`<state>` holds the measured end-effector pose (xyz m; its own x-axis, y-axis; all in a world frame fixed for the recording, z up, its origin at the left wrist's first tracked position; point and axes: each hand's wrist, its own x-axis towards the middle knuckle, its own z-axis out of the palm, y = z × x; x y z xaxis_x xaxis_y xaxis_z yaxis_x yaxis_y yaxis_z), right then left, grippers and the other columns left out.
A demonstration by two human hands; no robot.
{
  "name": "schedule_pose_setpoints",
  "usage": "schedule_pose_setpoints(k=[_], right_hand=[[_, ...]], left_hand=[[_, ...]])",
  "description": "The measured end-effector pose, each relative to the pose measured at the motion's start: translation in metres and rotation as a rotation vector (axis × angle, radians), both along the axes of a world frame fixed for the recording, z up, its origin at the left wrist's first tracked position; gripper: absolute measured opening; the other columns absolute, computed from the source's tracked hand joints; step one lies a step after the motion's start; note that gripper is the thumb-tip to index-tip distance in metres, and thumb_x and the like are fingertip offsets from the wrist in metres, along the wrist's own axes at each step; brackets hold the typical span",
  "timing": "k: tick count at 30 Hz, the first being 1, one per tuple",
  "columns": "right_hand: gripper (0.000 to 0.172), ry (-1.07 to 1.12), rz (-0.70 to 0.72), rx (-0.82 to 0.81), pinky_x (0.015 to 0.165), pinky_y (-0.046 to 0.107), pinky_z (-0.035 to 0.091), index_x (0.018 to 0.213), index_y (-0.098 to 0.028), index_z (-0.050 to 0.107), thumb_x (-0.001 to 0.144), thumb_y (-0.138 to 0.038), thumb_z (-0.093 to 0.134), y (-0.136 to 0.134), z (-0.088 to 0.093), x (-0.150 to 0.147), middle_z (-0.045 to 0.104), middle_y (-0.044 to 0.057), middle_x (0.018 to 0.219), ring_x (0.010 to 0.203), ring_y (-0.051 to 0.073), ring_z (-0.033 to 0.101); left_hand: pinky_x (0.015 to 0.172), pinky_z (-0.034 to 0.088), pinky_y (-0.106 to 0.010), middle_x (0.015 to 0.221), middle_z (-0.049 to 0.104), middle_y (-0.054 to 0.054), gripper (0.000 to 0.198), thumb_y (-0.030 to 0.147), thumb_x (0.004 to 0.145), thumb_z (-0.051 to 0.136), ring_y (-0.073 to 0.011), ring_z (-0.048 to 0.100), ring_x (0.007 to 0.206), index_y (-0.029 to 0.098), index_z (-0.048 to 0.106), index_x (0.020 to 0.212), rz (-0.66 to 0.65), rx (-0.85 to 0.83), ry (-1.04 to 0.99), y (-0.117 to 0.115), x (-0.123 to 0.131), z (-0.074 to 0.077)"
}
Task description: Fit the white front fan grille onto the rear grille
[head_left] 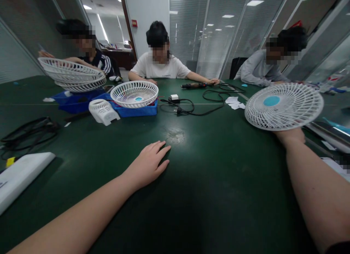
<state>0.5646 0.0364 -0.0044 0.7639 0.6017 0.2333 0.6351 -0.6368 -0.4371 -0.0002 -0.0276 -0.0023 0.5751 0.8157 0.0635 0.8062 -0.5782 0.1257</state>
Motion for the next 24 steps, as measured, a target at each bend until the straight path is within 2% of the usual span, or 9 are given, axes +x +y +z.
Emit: schedule_pose_setpoints(k=[2,5,8,12,17,22,24], right_hand=[[0.105,0.065,-0.086,0.003,0.096,0.063,0.042,0.151,-0.029,0.035,0.060,-0.066,0.072,0.003,0.001,0.005,0.047,0.023,0.143,0.126,0.047,0.048],[0.111,0.102,-0.104,0.017,0.099,0.061,0.041,0.153,-0.037,0.027,0.056,-0.061,0.076,0.006,0.002,0.008,0.045,0.021,0.145,0.128,0.046,0.047],[0.115,0.118,-0.110,0.024,0.101,0.060,0.040,0.153,-0.034,0.027,0.053,-0.058,0.079,0.005,0.002,0.009,0.044,0.024,0.144,0.129,0.047,0.046],[0.108,0.094,-0.105,0.063,0.100,0.062,0.040,0.152,-0.030,0.033,0.057,-0.058,0.076,0.000,-0.002,0.013,0.044,0.020,0.147,0.126,0.049,0.048],[0.101,-0.018,-0.007,0.107,0.107,0.051,0.039,0.152,-0.022,0.036,0.067,-0.066,0.067,-0.007,-0.006,0.018,0.042,0.019,0.149,0.134,0.040,0.044],[0.090,-0.175,0.112,0.135,0.112,0.052,0.034,0.153,-0.029,0.033,0.077,-0.071,0.055,-0.010,-0.006,0.023,0.033,0.010,0.156,0.141,0.036,0.035],[0.084,-0.189,0.124,0.086,0.111,0.053,0.035,0.152,-0.028,0.035,0.080,-0.067,0.054,-0.010,-0.006,0.024,0.034,0.011,0.155,0.141,0.036,0.036]], left_hand=[[0.114,0.035,-0.053,0.155,0.040,-0.012,0.052,0.042,0.099,0.042,-0.0316,0.036,0.143,0.021,0.044,0.147,0.013,0.000,0.018,0.001,0.000,-0.001],[0.114,0.035,-0.053,0.155,0.039,-0.010,0.053,0.043,0.098,0.042,-0.0309,0.036,0.143,0.023,0.044,0.147,0.011,-0.005,0.040,0.002,-0.001,-0.002],[0.115,0.035,-0.052,0.156,0.039,-0.011,0.053,0.043,0.099,0.041,-0.0297,0.036,0.144,0.022,0.043,0.148,0.012,-0.001,0.051,0.002,0.000,-0.002],[0.115,0.035,-0.051,0.155,0.040,-0.011,0.053,0.043,0.098,0.042,-0.0300,0.037,0.143,0.021,0.044,0.147,0.004,0.015,0.058,0.002,0.001,0.000],[0.115,0.035,-0.051,0.154,0.040,-0.012,0.053,0.043,0.099,0.042,-0.0307,0.037,0.143,0.019,0.044,0.147,-0.004,0.028,0.067,0.002,0.001,-0.001],[0.116,0.034,-0.049,0.154,0.041,-0.012,0.053,0.043,0.099,0.042,-0.0302,0.037,0.143,0.020,0.044,0.147,-0.012,0.033,0.057,0.002,0.000,-0.003],[0.115,0.034,-0.049,0.154,0.042,-0.012,0.053,0.042,0.099,0.042,-0.0303,0.037,0.142,0.020,0.044,0.146,-0.023,0.039,0.050,0.002,0.000,-0.002]])
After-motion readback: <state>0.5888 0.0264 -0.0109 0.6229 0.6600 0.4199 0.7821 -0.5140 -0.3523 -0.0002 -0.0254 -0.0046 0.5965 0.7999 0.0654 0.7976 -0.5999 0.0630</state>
